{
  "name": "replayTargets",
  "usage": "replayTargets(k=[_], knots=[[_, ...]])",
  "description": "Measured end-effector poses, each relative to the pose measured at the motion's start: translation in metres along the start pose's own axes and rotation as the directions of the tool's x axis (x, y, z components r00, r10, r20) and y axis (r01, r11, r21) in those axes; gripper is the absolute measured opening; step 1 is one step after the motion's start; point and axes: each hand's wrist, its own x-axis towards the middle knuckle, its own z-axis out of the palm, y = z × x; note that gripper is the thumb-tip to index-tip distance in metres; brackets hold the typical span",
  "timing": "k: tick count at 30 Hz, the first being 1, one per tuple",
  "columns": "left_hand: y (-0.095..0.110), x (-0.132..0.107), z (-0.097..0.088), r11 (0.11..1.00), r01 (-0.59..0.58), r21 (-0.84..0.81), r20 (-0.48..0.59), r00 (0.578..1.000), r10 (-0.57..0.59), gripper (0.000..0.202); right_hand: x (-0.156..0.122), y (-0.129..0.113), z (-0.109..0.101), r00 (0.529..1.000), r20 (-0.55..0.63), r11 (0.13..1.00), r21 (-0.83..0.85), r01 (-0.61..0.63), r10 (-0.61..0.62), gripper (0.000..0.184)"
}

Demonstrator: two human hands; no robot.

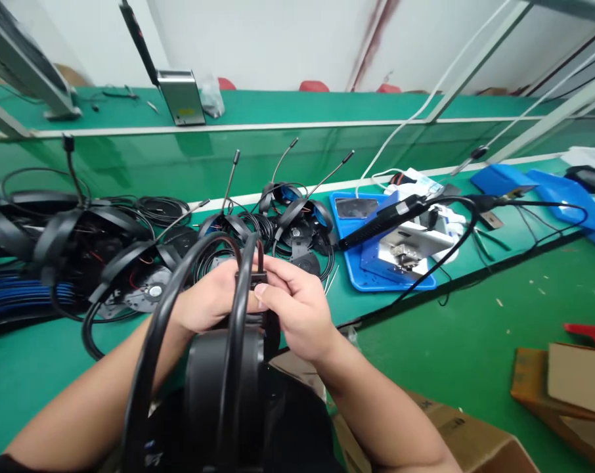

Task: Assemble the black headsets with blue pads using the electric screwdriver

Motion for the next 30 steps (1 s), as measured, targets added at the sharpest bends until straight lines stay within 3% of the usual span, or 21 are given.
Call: replayTargets(k=[4, 14, 19, 21, 22, 23, 24, 25, 26, 28, 30], knots=[[0.009, -0.004, 0.007, 0.998, -0.055, 0.012, 0.036, 0.998, 0.054, 0.029, -0.005, -0.008, 0.004, 0.995, 0.046, 0.972, 0.213, -0.101, 0.093, 0.034], [0.015, -0.005, 0.016, 0.998, -0.047, 0.034, 0.018, 0.999, 0.046, 0.033, -0.009, -0.007, 0.0, 0.993, 0.072, 0.969, 0.221, -0.11, 0.096, 0.034], [-0.001, 0.004, 0.014, 1.0, -0.006, 0.003, 0.068, 0.998, 0.006, 0.027, -0.02, 0.021, -0.009, 0.996, 0.066, 0.987, 0.149, -0.063, 0.054, 0.034], [-0.017, 0.008, 0.015, 0.998, 0.05, -0.035, 0.035, 0.998, -0.049, 0.027, -0.024, 0.039, -0.024, 0.998, -0.064, 0.999, 0.037, 0.021, -0.019, 0.033], [-0.027, 0.011, 0.015, 0.992, 0.102, -0.069, 0.006, 0.995, -0.101, 0.028, -0.023, 0.048, -0.037, 0.971, -0.222, 0.995, -0.047, 0.085, -0.094, 0.032], [-0.037, 0.014, 0.016, 0.981, 0.158, -0.112, -0.043, 0.986, -0.163, 0.03, -0.021, 0.056, -0.053, 0.89, -0.415, 0.979, -0.154, 0.134, -0.187, 0.032], [-0.046, 0.018, 0.016, 0.97, 0.2, -0.139, -0.073, 0.975, -0.211, 0.032, -0.017, 0.062, -0.071, 0.744, -0.6, 0.95, -0.267, 0.161, -0.295, 0.035], [-0.055, 0.022, 0.017, 0.96, 0.236, -0.149, -0.091, 0.964, -0.251, 0.033, -0.012, 0.066, -0.092, 0.567, -0.733, 0.921, -0.362, 0.143, -0.376, 0.04], [-0.062, 0.027, 0.018, 0.952, 0.269, -0.149, -0.102, 0.953, -0.285, 0.033, -0.005, 0.069, -0.113, 0.474, -0.785, 0.908, -0.41, 0.087, -0.4, 0.048], [-0.074, 0.04, 0.019, 0.939, 0.316, -0.133, -0.127, 0.935, -0.332, 0.031, 0.014, 0.069, -0.151, 0.448, -0.8, 0.906, -0.42, 0.053, -0.398, 0.064], [-0.082, 0.054, 0.02, 0.93, 0.345, -0.128, -0.164, 0.917, -0.363, 0.031, 0.036, 0.067, -0.175, 0.491, -0.783, 0.907, -0.418, 0.041, -0.383, 0.073]])
